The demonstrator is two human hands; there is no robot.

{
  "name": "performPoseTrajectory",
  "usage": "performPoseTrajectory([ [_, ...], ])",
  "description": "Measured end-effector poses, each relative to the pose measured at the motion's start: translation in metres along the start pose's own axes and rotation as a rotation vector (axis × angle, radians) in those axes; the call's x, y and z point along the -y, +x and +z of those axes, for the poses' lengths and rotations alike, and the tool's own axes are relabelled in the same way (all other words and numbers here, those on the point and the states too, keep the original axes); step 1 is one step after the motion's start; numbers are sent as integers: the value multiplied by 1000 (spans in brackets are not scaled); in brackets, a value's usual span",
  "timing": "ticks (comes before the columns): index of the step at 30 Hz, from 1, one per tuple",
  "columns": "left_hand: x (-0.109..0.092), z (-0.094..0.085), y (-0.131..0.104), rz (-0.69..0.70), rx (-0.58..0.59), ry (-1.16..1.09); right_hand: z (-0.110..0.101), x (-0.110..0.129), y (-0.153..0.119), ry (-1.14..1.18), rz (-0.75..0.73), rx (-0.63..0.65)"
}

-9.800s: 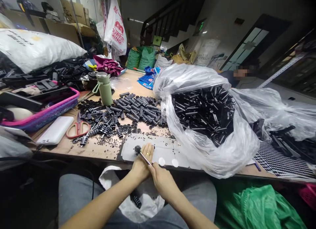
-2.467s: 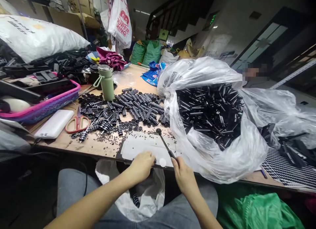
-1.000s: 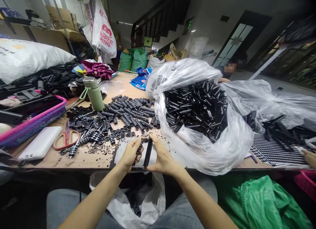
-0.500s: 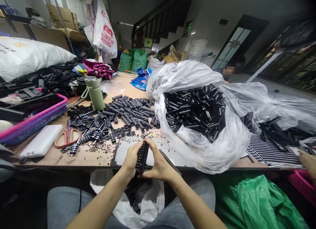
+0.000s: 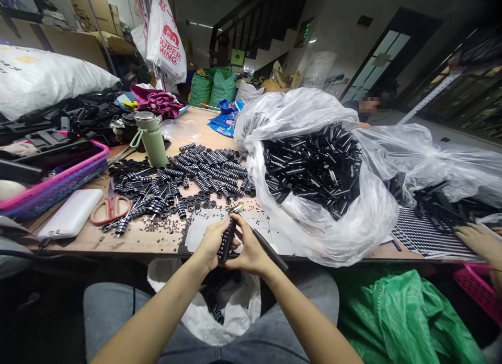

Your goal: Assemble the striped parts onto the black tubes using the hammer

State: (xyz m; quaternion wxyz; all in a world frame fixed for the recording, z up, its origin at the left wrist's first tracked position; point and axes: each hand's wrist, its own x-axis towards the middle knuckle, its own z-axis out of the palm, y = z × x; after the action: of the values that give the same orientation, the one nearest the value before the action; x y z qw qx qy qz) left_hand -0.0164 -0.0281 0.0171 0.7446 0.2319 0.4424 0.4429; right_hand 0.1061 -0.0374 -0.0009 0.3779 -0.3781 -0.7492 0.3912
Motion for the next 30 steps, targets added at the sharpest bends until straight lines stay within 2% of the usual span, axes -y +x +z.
performPoseTrajectory([
  [7,7,-12,8,-8,4,54,15,-14,-1,257,48,-42],
  [16,6,-9,10,39,6,174,13,-9,-1,363,134,-53],
  [21,6,-10,9,29,15,188,13,-8,-2,287,124,-29],
  [27,5,-10,12,17,38,207,17,-16,-4,103,79,-131],
  [29,7,-12,14,97,24,297,20,-19,-4,42,86,-151],
  [30,9,-14,14,193,7,398,22,-21,-4,0,85,-162],
])
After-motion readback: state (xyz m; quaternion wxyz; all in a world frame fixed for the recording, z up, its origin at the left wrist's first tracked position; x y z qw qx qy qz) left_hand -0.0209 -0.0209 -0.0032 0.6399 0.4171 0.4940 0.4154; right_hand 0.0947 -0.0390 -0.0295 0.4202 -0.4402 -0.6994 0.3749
